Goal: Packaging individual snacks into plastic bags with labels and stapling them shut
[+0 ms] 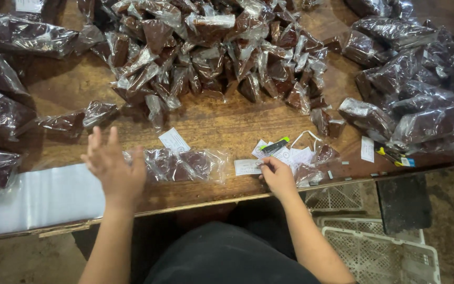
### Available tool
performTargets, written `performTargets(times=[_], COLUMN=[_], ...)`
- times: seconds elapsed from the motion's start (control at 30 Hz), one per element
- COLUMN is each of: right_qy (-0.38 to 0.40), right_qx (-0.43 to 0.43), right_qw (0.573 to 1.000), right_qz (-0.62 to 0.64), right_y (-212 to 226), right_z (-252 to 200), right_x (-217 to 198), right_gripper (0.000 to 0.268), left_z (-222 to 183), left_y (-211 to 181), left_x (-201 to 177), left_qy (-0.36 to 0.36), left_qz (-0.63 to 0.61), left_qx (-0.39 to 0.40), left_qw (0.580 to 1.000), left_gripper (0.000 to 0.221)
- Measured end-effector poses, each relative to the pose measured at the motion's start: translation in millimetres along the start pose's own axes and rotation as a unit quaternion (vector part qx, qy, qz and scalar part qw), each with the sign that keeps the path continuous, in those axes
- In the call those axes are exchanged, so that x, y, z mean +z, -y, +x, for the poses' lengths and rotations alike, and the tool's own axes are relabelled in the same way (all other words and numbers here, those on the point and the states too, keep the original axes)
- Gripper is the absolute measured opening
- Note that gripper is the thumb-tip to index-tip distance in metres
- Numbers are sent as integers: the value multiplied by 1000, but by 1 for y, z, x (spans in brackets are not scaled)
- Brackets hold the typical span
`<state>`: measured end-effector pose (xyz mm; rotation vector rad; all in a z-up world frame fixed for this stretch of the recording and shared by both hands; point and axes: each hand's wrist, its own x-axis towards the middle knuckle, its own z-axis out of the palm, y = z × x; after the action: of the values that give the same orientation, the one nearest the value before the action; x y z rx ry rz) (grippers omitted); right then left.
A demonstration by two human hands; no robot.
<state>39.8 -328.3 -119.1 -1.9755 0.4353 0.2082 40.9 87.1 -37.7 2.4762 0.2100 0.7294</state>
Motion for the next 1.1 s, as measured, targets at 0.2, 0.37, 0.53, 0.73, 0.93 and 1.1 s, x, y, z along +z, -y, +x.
performTargets(times=[0.2, 0.37, 0.53, 0.73, 0.93, 1.1], right_qy=[-3, 66, 28, 84, 131, 208], right_qx=[18, -7, 6, 49, 69, 135], right_qw=[1000, 997, 998, 980, 976, 937], right_qz=[3, -27, 54, 174, 161, 246], right_y=[-7, 12, 13, 17, 8, 33], right_z=[7, -6, 13, 23, 27, -2], right_x=[-1, 3, 24, 51, 52, 64], right_gripper=[21, 24, 18, 29, 34, 31], left_z=[10, 10, 9, 8, 11, 4], left_y=[-40, -43, -43, -41, -44, -35], left_x=[26, 34, 34, 33, 28, 33], left_qy=[84, 330, 341, 332, 327, 311], left_qz=[-30, 160, 157, 146, 128, 122], left_qx=[-2, -58, -59, -55, -50, -35], left_qw=[996, 929, 925, 930, 935, 942], left_gripper=[78, 80, 82, 81, 78, 77])
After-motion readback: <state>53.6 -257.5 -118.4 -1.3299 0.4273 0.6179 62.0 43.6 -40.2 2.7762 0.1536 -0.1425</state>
